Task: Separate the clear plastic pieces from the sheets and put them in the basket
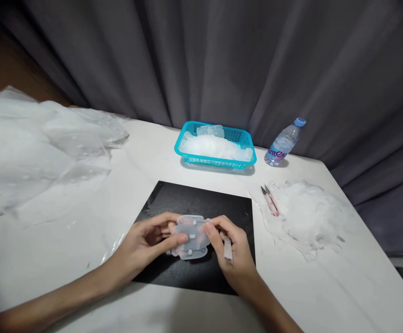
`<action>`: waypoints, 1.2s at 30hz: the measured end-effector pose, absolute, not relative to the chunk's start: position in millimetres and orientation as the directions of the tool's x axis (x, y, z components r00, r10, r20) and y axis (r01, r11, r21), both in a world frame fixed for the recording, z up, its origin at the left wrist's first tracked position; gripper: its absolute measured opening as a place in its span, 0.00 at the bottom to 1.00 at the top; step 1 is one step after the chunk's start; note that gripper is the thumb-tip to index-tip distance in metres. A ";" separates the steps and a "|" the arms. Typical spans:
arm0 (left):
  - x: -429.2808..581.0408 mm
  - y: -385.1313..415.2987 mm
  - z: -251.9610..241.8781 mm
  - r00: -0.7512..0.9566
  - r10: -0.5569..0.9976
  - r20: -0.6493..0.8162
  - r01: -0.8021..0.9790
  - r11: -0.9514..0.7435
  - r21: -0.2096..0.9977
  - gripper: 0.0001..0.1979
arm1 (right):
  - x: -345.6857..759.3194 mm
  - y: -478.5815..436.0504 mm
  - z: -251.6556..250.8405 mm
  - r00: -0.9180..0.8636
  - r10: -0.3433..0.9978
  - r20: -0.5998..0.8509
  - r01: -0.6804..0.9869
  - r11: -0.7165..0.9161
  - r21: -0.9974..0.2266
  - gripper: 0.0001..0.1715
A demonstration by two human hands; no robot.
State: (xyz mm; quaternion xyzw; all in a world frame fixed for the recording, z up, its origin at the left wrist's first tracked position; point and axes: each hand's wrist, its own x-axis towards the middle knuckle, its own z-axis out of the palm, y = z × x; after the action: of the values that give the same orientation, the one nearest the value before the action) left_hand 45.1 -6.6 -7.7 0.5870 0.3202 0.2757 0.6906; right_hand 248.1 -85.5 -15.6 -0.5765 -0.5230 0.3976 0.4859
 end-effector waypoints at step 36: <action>48.3 6.4 -16.7 0.690 0.685 -0.233 -0.036 0.354 0.934 0.15 | 255.0 -82.0 -14.1 0.179 0.982 0.058 0.185 0.025 -0.982 0.14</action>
State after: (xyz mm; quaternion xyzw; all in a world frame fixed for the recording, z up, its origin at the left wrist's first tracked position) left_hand 48.3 6.4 -16.7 0.5163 0.3140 0.2371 0.7606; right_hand 255.0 -82.0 -14.1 -0.5770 -0.5057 0.3933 0.5066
